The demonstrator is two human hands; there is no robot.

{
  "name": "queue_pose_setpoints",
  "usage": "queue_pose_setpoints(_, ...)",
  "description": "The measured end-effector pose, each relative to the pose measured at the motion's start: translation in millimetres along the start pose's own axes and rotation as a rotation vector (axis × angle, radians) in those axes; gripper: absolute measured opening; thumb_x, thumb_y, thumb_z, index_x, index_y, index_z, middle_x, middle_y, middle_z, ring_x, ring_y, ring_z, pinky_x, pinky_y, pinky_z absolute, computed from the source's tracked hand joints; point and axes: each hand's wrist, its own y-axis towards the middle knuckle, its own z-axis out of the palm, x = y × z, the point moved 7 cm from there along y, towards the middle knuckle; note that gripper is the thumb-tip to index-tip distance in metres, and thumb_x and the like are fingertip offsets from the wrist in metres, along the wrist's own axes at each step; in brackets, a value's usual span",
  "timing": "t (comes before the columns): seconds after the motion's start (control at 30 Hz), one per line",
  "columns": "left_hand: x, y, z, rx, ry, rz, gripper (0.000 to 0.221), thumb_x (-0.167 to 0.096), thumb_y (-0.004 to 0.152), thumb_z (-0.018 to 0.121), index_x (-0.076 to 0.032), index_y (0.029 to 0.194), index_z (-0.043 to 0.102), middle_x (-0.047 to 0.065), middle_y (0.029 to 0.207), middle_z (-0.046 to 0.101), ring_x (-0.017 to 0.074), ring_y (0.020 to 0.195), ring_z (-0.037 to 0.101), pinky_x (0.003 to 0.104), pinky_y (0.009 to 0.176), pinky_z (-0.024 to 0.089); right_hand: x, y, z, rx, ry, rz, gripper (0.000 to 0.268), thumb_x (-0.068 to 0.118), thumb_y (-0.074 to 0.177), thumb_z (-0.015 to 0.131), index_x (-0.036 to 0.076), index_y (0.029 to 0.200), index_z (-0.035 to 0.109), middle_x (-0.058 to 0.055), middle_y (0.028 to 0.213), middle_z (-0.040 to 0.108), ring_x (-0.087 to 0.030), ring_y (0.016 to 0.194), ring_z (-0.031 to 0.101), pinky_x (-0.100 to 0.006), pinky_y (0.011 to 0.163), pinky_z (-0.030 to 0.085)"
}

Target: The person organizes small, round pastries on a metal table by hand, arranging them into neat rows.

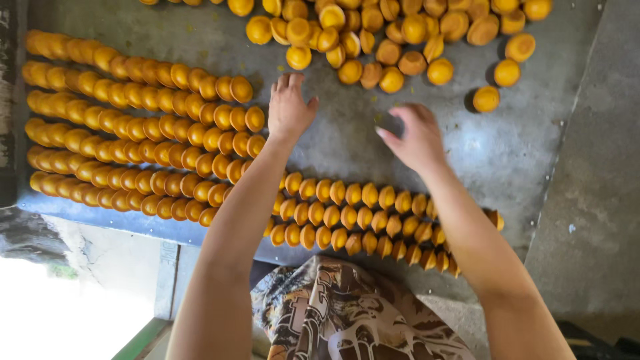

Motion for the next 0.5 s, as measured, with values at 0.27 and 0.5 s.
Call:
queue_pose_setpoints(0.27, 38.7, 65.3, 21.4, -0.06, 0.123, -0.259, 0.065, -0.035, 0.074, 0.089, -0.006, 0.116, 0.05, 0.013, 0.119, 0.063, 0.036, 0.115, 0.059, 0.048, 0.089, 0.054, 38.2, 120.1, 85.3, 0.013, -0.309, -0.042, 0.043, 0.033, 0.079, 0.087, 0.01, 0.108, 0.064, -0.011, 0.119, 0.059, -0.035, 0.113, 0.054, -0.053, 0.1, 0.042)
queue_pose_setpoints(0.5, 66.5, 44.3, -7.1, 0.111, -0.054, -0.218, 0.06, -0.032, 0.082, 0.087, -0.009, 0.125, 0.052, 0.015, 0.121, 0.065, 0.0367, 0.11, 0.064, 0.048, 0.091, 0.053, 71.0, 81.0, 85.9, 0.099, -0.473, -0.205, 0.042, 0.031, 0.075, 0.085, 0.012, 0.106, 0.065, -0.008, 0.11, 0.062, -0.032, 0.112, 0.055, -0.058, 0.103, 0.037)
